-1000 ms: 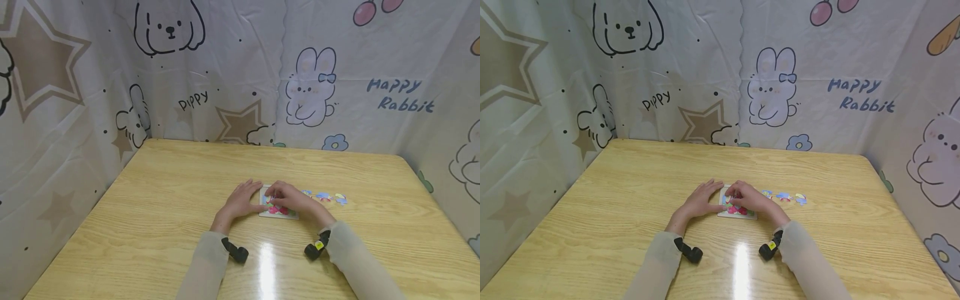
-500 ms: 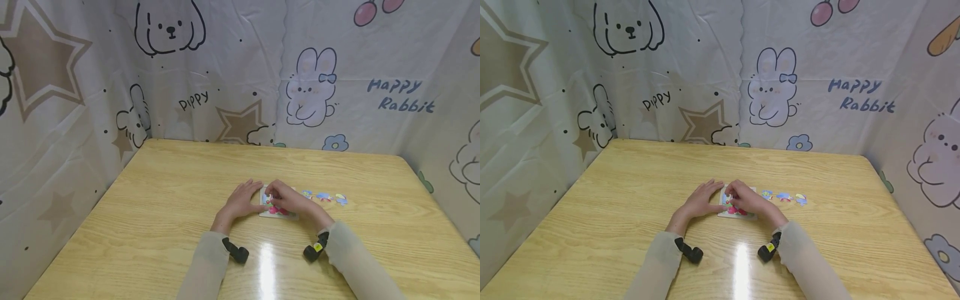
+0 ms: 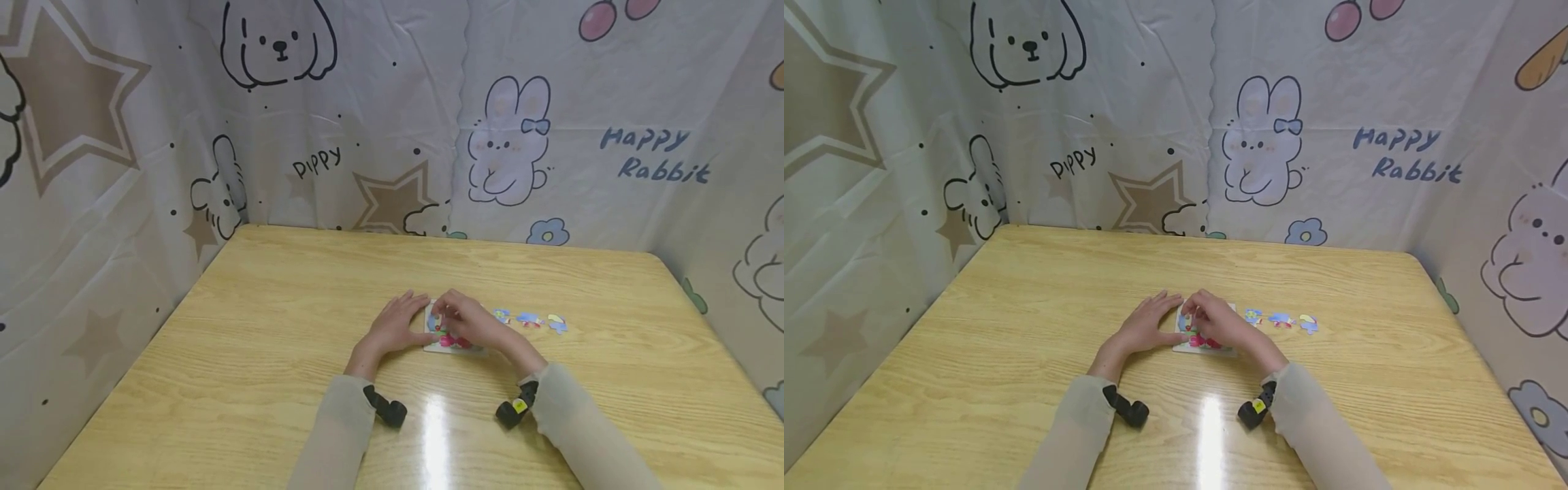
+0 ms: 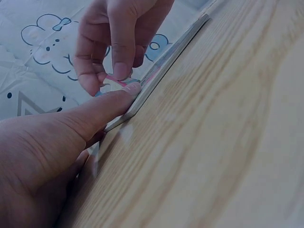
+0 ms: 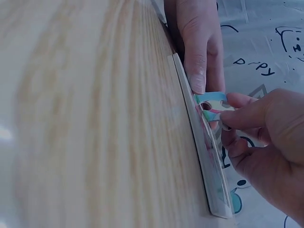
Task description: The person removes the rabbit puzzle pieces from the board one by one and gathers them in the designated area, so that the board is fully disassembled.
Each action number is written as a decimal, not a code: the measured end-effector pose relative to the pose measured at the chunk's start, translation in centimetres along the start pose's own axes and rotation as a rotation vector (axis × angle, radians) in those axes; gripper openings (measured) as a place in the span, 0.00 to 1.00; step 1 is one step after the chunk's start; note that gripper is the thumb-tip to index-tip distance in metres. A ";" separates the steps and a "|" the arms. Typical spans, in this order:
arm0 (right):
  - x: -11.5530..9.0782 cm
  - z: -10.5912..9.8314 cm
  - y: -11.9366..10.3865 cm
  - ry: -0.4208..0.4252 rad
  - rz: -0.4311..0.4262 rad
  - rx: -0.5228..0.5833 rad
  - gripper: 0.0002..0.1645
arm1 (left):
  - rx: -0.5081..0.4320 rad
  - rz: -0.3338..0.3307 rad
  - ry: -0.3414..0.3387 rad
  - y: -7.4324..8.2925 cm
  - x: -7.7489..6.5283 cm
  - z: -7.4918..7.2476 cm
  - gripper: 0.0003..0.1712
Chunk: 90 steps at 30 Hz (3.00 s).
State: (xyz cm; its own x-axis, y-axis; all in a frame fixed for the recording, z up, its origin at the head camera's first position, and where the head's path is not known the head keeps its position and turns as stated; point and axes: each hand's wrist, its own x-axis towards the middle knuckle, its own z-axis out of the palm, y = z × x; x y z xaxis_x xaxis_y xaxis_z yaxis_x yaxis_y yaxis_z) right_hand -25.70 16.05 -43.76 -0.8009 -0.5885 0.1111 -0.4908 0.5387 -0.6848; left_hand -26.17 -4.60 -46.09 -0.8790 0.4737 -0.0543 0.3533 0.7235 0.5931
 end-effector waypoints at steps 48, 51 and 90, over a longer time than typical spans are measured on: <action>-9.1 -4.4 3.9 0.146 0.161 0.004 0.09 | 0.015 -0.029 -0.023 -0.3 0.2 0.1 0.48; -9.3 -4.4 3.9 0.138 0.164 0.018 0.09 | 0.015 -0.032 -0.024 -0.3 0.1 0.1 0.48; -6.1 -3.7 3.7 0.099 0.187 -0.055 0.12 | 0.008 -0.017 -0.020 -0.3 0.4 0.0 0.48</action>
State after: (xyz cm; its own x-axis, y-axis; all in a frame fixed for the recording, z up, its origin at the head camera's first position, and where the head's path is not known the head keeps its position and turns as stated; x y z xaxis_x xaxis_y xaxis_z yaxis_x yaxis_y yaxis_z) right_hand -23.94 23.83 -44.35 -0.9082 -0.4145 0.0578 -0.3463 0.6665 -0.6602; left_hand -26.56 -4.59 -46.30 -0.8784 0.4712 -0.0798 0.3412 0.7352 0.5858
